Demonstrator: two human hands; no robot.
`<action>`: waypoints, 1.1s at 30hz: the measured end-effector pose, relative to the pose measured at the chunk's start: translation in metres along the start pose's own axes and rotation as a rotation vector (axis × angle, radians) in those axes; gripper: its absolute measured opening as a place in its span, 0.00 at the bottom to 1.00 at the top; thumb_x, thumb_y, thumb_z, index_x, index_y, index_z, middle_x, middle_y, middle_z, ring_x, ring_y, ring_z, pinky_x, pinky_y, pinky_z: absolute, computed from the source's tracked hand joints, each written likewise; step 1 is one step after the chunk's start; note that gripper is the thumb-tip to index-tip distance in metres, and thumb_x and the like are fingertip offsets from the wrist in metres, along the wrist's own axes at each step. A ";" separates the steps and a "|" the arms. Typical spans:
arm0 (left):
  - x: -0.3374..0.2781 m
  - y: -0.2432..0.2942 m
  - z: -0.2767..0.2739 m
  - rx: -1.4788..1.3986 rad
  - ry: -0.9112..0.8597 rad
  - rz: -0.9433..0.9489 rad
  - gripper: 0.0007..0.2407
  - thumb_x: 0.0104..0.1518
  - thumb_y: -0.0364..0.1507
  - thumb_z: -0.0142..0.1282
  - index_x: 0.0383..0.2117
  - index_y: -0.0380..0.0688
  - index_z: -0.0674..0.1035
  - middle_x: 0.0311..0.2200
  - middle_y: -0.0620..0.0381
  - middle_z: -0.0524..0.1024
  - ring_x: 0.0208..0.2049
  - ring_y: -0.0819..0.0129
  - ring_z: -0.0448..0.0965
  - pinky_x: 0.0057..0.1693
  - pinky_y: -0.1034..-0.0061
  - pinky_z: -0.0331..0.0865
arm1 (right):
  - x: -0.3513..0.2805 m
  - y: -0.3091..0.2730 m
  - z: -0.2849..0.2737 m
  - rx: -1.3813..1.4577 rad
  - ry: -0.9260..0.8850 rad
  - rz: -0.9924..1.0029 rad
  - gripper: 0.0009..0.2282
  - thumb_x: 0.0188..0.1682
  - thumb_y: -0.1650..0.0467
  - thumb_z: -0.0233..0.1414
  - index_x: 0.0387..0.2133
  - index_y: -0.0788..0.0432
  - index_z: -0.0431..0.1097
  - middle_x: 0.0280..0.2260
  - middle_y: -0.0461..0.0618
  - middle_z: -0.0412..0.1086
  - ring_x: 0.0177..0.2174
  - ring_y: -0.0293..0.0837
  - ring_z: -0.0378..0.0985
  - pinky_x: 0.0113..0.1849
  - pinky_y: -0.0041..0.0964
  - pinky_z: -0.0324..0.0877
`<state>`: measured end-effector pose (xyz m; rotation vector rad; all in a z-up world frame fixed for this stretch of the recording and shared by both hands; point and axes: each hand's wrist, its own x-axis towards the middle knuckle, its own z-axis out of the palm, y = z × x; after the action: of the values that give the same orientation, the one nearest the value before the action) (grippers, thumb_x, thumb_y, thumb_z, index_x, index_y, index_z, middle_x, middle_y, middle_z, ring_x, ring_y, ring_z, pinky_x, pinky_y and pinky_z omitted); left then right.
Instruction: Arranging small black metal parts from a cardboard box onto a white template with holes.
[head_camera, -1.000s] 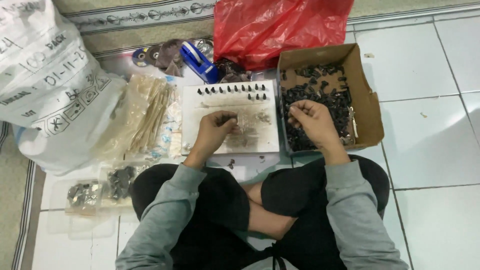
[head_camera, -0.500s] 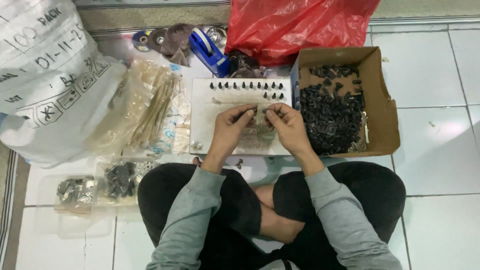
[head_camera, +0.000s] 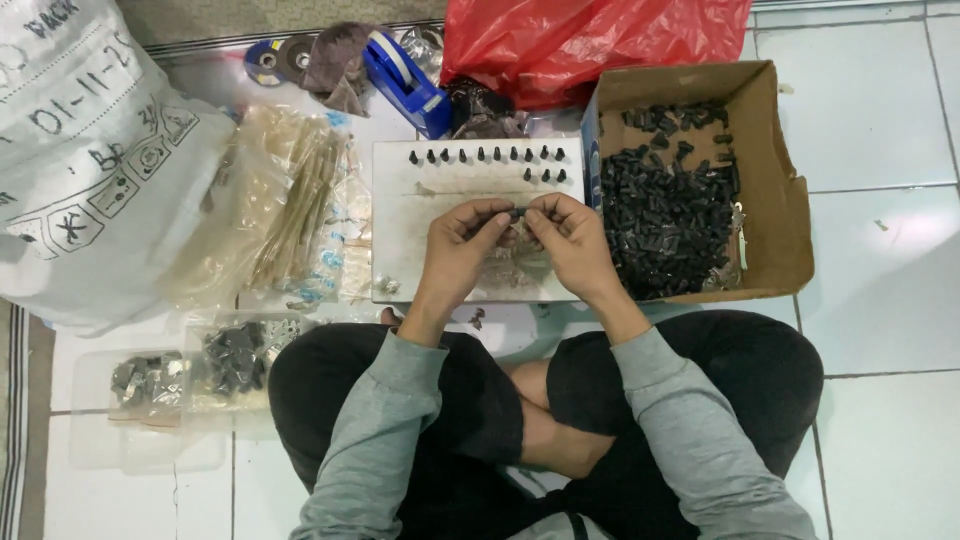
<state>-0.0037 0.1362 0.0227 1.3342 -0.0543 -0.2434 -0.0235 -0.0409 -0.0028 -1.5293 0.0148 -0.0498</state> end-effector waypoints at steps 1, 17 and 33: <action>0.000 -0.001 0.000 0.001 0.000 0.003 0.08 0.61 0.20 0.58 0.44 0.28 0.81 0.37 0.36 0.82 0.36 0.63 0.83 0.44 0.69 0.82 | 0.000 0.000 0.000 0.000 0.000 -0.003 0.05 0.57 0.74 0.52 0.37 0.66 0.73 0.27 0.52 0.73 0.30 0.41 0.78 0.32 0.30 0.73; 0.000 0.002 -0.004 0.161 -0.042 0.011 0.07 0.59 0.22 0.61 0.42 0.32 0.83 0.33 0.39 0.83 0.35 0.64 0.84 0.41 0.72 0.82 | -0.005 -0.014 -0.004 -0.162 -0.085 0.031 0.03 0.53 0.77 0.53 0.33 0.65 0.74 0.21 0.49 0.69 0.25 0.36 0.72 0.30 0.30 0.70; -0.002 -0.013 0.008 0.212 0.071 -0.037 0.08 0.62 0.22 0.56 0.44 0.33 0.80 0.34 0.39 0.82 0.37 0.57 0.84 0.42 0.65 0.79 | -0.012 0.006 0.015 -0.125 0.119 0.058 0.05 0.53 0.75 0.57 0.37 0.67 0.73 0.25 0.52 0.72 0.28 0.39 0.77 0.29 0.33 0.73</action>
<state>-0.0089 0.1267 0.0124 1.5552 0.0047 -0.2255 -0.0350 -0.0251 -0.0085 -1.6477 0.1598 -0.0950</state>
